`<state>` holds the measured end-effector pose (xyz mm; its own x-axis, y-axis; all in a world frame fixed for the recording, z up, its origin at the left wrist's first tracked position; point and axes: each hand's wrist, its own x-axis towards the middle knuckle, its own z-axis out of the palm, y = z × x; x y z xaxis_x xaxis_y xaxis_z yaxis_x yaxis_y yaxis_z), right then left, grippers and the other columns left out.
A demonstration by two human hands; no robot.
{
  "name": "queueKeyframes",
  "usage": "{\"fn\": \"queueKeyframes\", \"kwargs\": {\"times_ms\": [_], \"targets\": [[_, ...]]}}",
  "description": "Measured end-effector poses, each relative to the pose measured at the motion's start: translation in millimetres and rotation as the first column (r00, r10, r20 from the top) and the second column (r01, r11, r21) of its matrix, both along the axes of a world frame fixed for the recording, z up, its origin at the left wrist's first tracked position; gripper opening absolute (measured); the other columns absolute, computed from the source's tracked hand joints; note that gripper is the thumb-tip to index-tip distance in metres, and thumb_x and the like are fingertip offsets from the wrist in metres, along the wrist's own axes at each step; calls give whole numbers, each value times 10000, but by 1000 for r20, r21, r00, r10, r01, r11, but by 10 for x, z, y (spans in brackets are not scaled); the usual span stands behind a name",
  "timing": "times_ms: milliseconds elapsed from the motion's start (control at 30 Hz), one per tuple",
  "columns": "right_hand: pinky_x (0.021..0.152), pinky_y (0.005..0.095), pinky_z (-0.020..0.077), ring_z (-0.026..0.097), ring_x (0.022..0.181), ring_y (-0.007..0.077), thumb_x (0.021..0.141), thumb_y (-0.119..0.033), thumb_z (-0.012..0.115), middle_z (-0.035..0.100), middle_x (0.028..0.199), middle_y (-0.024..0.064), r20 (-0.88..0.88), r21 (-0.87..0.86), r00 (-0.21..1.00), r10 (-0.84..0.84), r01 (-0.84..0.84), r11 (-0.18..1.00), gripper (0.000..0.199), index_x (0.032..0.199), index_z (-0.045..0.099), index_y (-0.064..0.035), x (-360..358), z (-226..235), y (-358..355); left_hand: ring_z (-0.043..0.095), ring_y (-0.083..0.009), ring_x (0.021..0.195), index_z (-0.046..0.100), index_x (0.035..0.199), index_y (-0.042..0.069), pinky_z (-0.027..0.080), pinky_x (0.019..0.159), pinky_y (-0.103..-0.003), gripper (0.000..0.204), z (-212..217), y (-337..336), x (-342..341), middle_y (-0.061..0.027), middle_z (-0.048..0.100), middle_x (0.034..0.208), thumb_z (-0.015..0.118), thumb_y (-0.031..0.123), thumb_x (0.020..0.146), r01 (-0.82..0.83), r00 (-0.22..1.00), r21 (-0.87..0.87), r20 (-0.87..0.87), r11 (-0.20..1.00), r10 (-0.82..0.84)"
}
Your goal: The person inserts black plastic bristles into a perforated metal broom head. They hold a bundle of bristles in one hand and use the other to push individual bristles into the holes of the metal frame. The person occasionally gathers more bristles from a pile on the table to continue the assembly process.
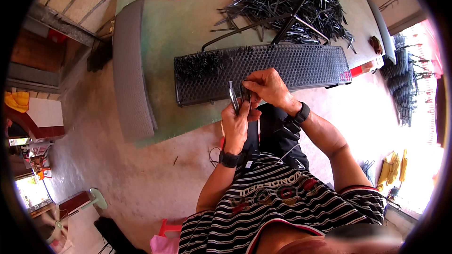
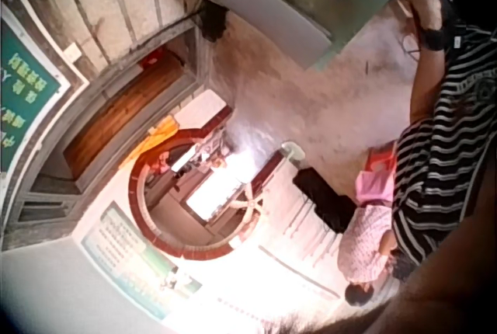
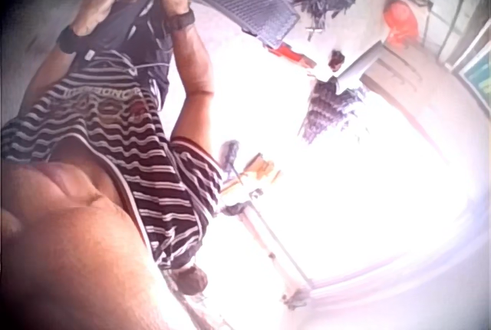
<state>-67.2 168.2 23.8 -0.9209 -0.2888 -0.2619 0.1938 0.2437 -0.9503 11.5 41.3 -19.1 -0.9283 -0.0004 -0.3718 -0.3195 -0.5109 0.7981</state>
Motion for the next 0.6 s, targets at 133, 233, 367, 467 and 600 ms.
{"fn": "queueKeyframes", "kwargs": {"times_ms": [133,233,367,467,600], "targets": [[477,229,494,624,549,118,856,-71,583,645,705,95,-16,-175,977,-212,206,963,147,909,608,64,-38,-36,39,653,-196,637,591,1002,-29,549,571,-289,204,-33,-23,0,-129,655,867,536,151,924,-33,999,-46,-1,998,33],[504,216,494,627,569,110,858,-61,582,645,719,90,-300,-166,876,-379,343,925,163,983,578,43,-198,69,31,656,-208,647,586,1017,-28,550,571,-298,220,-65,-59,18,-139,654,885,536,167,926,-19,997,-2,74,1000,19],[527,245,496,660,615,156,857,-25,569,645,721,113,-609,-78,736,-294,312,947,213,1049,478,-7,-442,116,-58,656,-219,644,580,1045,-16,553,575,-306,226,-132,-69,38,-139,647,866,530,172,930,-8,992,92,129,996,-4],[528,268,493,673,648,190,860,-21,558,638,707,131,-646,-5,731,-222,287,958,198,1026,449,-15,-552,83,-117,641,-200,610,577,1057,-7,544,554,-299,223,-119,-96,41,-109,635,811,516,170,936,4,993,72,119,997,-12],[525,312,490,668,643,247,859,-12,547,631,700,163,-670,49,725,-158,256,966,187,1011,437,-13,-672,-72,-131,610,-169,558,581,1049,-6,518,515,-283,218,-125,-127,32,-75,615,763,504,167,940,-2,994,54,107,999,-3]]}}
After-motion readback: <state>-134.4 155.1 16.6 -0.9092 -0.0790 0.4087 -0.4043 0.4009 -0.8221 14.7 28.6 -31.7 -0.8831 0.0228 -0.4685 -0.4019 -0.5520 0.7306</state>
